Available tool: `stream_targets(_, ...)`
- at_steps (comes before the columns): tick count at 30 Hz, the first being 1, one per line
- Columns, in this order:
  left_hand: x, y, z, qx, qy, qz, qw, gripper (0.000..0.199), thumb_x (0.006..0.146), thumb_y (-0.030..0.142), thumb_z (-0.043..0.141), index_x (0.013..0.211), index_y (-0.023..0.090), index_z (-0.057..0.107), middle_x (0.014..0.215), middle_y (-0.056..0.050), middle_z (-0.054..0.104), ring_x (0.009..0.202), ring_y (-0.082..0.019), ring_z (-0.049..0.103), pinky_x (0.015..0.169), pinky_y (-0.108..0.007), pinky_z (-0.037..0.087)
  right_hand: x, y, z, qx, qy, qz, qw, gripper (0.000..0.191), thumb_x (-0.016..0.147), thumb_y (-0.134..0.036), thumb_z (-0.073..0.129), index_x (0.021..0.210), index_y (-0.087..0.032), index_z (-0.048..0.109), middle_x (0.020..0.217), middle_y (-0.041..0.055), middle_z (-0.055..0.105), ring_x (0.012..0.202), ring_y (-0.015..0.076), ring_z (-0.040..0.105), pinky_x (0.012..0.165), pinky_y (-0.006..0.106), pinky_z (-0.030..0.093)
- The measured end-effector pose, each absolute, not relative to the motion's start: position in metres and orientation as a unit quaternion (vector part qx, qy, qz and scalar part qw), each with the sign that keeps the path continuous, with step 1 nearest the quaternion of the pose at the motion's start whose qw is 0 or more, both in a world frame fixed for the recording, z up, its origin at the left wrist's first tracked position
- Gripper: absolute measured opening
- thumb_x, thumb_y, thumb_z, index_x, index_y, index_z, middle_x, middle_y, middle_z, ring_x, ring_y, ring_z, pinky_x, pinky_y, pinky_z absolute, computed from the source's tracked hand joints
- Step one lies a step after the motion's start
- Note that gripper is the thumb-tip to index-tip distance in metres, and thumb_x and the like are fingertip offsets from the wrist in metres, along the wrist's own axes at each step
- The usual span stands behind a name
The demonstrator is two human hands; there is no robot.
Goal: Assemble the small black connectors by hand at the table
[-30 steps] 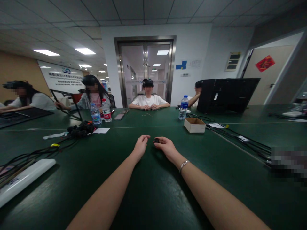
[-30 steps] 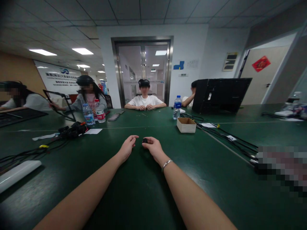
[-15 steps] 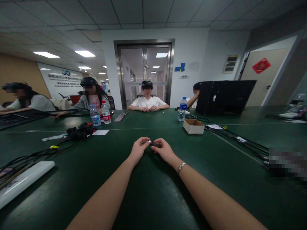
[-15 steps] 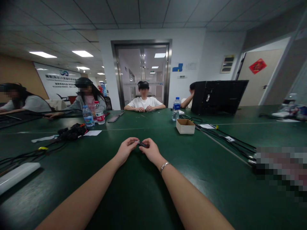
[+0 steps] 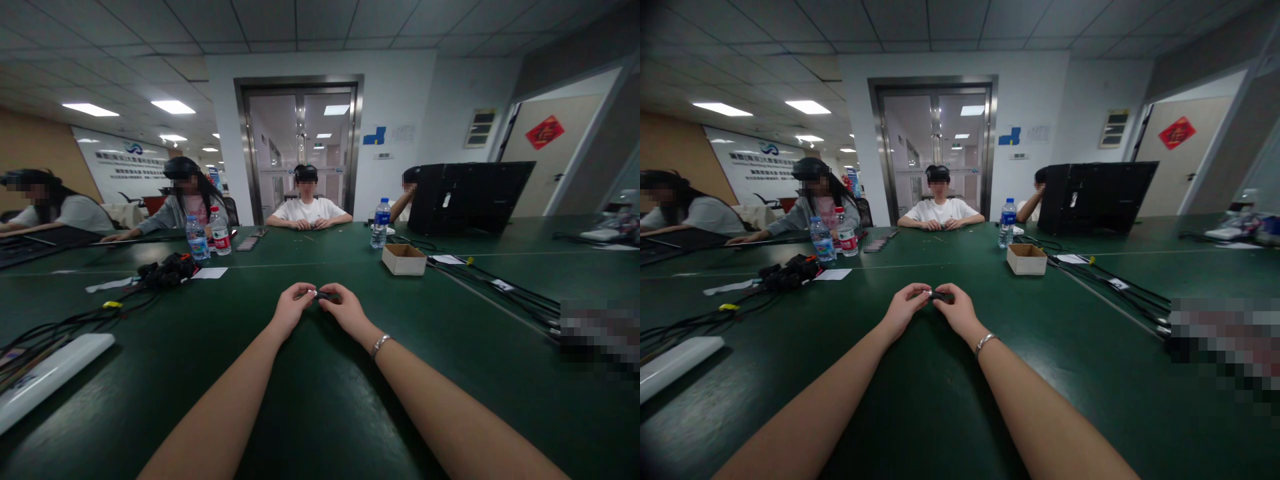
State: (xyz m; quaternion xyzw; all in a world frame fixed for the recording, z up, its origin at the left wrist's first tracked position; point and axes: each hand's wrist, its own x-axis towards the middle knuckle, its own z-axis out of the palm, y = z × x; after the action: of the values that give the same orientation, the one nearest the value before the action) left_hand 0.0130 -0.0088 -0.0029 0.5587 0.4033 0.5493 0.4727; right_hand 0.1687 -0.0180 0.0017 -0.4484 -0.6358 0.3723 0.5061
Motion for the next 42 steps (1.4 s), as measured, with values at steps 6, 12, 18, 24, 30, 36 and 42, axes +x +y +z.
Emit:
stream_targets(6, 0.0122, -0.0059, -0.005, 0.565, 0.405, 0.551, 0.462, 0.024, 0.072, 0.029, 0.069, 0.091, 0.015, 0.068, 0.096, -0.009, 0.066, 0.092, -0.02, 0.061, 0.081, -0.031, 0.051, 0.168, -0.0182, 0.0028, -0.45, -0.629, 0.396, 0.495, 0.026, 0.07, -0.017, 0.063, 0.096, -0.017, 0.062, 0.088, 0.0025, 0.065, 0.063, 0.0112, 0.059, 0.062, 0.027, 0.05)
stream_targets(12, 0.0115, -0.0033, -0.0088, 0.558, 0.413, 0.555, 0.458, 0.029, 0.069, 0.035, 0.071, 0.091, 0.016, 0.068, 0.095, -0.008, 0.066, 0.085, -0.016, 0.061, 0.076, -0.028, 0.05, 0.17, -0.0139, -0.0017, -0.451, -0.613, 0.397, 0.513, 0.037, 0.064, -0.014, 0.065, 0.101, -0.018, 0.06, 0.092, 0.0016, 0.064, 0.064, 0.009, 0.059, 0.063, 0.024, 0.05)
stream_targets(18, 0.0117, -0.0033, -0.0089, 0.553, 0.411, 0.564, 0.454, 0.027, 0.069, 0.032, 0.072, 0.091, 0.016, 0.068, 0.096, -0.009, 0.067, 0.085, -0.016, 0.062, 0.076, -0.029, 0.05, 0.171, -0.0159, -0.0006, -0.434, -0.586, 0.432, 0.53, 0.036, 0.065, -0.017, 0.067, 0.1, -0.018, 0.059, 0.091, 0.0028, 0.063, 0.065, 0.0096, 0.06, 0.064, 0.025, 0.051)
stream_targets(24, 0.0091, -0.0009, -0.011, 0.569, 0.398, 0.572, 0.436, 0.024, 0.07, 0.03, 0.07, 0.091, 0.017, 0.068, 0.1, -0.009, 0.068, 0.093, -0.019, 0.062, 0.084, -0.032, 0.048, 0.1696, -0.0168, 0.0024, -0.419, -0.54, 0.482, 0.548, 0.033, 0.068, -0.02, 0.069, 0.099, -0.017, 0.06, 0.081, 0.0029, 0.065, 0.064, 0.0123, 0.063, 0.063, 0.028, 0.054)
stream_targets(30, 0.0093, -0.0046, -0.0061, 0.569, 0.394, 0.577, 0.434, 0.024, 0.069, 0.027, 0.071, 0.09, 0.016, 0.068, 0.1, -0.01, 0.069, 0.095, -0.02, 0.062, 0.091, -0.036, 0.046, 0.1685, -0.0151, 0.0013, -0.427, -0.534, 0.489, 0.542, 0.027, 0.073, -0.023, 0.069, 0.097, -0.015, 0.061, 0.07, 0.0018, 0.064, 0.061, 0.0122, 0.062, 0.059, 0.025, 0.053)
stream_targets(36, 0.0099, -0.0053, -0.0062, 0.553, 0.386, 0.579, 0.459, 0.023, 0.066, 0.021, 0.073, 0.088, 0.016, 0.069, 0.099, -0.008, 0.07, 0.094, -0.019, 0.064, 0.095, -0.037, 0.044, 0.1696, -0.0128, -0.0004, -0.445, -0.55, 0.459, 0.537, 0.026, 0.076, -0.028, 0.066, 0.096, -0.013, 0.062, 0.068, 0.0015, 0.062, 0.056, 0.0097, 0.058, 0.05, 0.021, 0.048)
stream_targets(42, 0.0095, -0.0035, -0.008, 0.554, 0.392, 0.587, 0.44, 0.026, 0.065, 0.024, 0.074, 0.09, 0.016, 0.071, 0.101, -0.009, 0.07, 0.097, -0.02, 0.063, 0.095, -0.038, 0.044, 0.1702, -0.0109, -0.0031, -0.438, -0.553, 0.46, 0.539, 0.028, 0.076, -0.033, 0.065, 0.095, -0.012, 0.062, 0.074, 0.0033, 0.065, 0.056, 0.0091, 0.058, 0.049, 0.021, 0.047)
